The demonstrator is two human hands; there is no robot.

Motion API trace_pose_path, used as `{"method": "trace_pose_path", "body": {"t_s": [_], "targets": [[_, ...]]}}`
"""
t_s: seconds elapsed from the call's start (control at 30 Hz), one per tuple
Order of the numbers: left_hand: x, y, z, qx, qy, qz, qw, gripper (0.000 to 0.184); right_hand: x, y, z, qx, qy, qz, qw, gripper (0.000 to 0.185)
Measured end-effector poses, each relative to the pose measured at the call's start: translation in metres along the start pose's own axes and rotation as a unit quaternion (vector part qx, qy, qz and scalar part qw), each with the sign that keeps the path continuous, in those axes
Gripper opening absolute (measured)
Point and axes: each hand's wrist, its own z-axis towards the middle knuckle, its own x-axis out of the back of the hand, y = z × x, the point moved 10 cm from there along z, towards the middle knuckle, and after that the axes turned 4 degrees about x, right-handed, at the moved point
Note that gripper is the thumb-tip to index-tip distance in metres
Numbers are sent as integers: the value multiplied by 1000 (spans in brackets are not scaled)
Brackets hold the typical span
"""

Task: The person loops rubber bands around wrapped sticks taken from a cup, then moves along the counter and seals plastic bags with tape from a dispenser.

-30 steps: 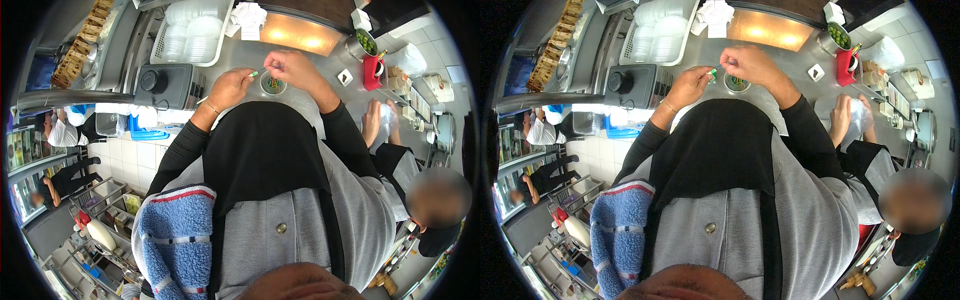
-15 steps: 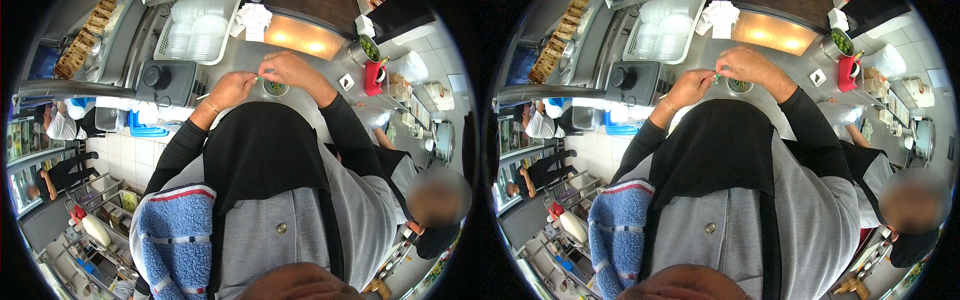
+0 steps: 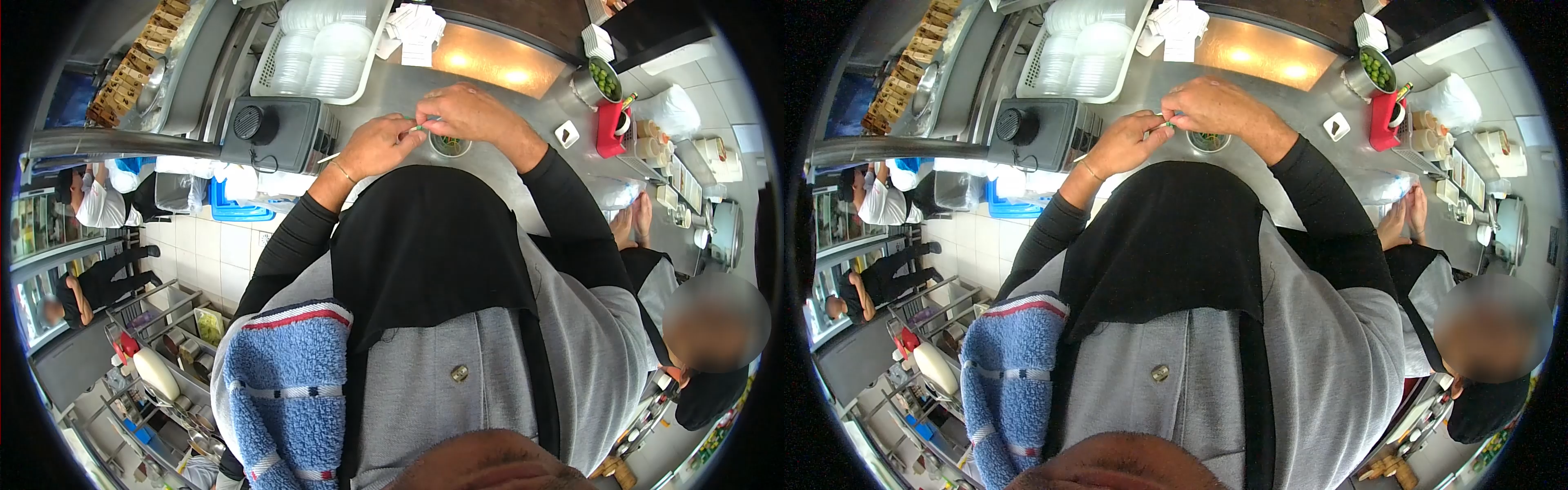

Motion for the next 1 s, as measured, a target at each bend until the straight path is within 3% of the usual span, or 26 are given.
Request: {"method": "trace_pose_path", "body": {"t_s": [0.13,0.23,0.33,0.43,0.5,0.57,0.63,0.7,0.83,1.0], "targets": [[3,-4,-3,5,36,-2,999,31,11,6,-5,11,58,-32,998,16],[11,-21,-5,72,60,-9,996,23,30,72,-34,-161,147,-15,976,20],[2,-55,-5,119,103,-8,987,21,3,101,-63,-165,189,-27,968,20],[-8,-63,1,51,150,-40,987,21,-45,114,-86,-278,109,77,951,20],[-11,-58,3,-38,200,-61,977,22,-62,119,-94,-252,152,145,945,18],[-16,-54,6,20,151,-111,982,22,-77,124,-96,-233,188,275,914,16],[-19,-51,7,78,103,-146,981,23,-91,123,-90,-218,213,458,835,13],[-24,-52,10,129,59,-167,976,23,-82,113,-80,-209,212,460,837,17],[-21,-38,13,66,38,-139,987,21,-27,67,-54,-148,248,395,872,17],[-13,-21,12,13,36,-124,992,21,6,36,-30,-87,176,163,967,11]]}}
